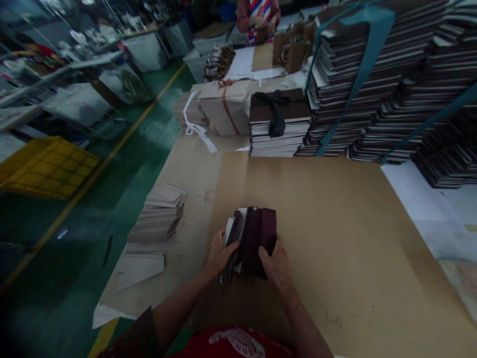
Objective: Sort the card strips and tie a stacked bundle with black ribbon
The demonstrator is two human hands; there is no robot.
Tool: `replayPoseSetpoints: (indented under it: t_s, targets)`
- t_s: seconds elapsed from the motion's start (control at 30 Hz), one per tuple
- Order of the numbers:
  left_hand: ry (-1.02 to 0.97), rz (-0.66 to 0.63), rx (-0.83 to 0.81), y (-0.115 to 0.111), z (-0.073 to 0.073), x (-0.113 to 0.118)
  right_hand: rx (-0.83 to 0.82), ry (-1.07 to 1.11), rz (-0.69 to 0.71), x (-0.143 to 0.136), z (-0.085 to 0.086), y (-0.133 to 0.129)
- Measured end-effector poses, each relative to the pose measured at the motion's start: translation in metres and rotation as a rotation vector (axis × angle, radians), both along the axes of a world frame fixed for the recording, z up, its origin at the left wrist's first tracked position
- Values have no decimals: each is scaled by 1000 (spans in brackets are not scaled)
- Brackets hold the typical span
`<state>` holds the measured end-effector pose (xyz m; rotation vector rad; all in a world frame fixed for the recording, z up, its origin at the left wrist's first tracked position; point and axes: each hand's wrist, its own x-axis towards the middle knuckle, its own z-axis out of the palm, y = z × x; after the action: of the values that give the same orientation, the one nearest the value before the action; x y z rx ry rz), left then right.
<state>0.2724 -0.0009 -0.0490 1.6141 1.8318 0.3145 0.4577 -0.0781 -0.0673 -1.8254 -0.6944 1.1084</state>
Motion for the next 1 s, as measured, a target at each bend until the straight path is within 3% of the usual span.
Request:
replayPoseSetpoints:
  t_s: [0.17, 0.27, 0.43, 0.63, 0.7, 0.83, 1.0]
  targets:
    - [0, -9, -22, 1, 1, -2, 97, 692, -247, 17, -7, -17]
    - [8, -17, -24, 2, 0, -2, 108, 754, -264, 22, -7, -22]
    - [21, -25, -23, 4, 1, -2, 16, 448, -185, 16, -4, -15]
    - [27, -12, -38, 3, 7, 1, -94, -325, -64, -11, 4, 9]
    - [28, -5, -40, 3, 7, 1, -124, -487, 2, -17, 4, 15]
    - [22, -4, -47, 4, 6, 0, -181, -560, 110, -13, 0, 17]
    - [15, -16, -47, 5, 4, -1, -95, -357, 155, 10, 0, 7]
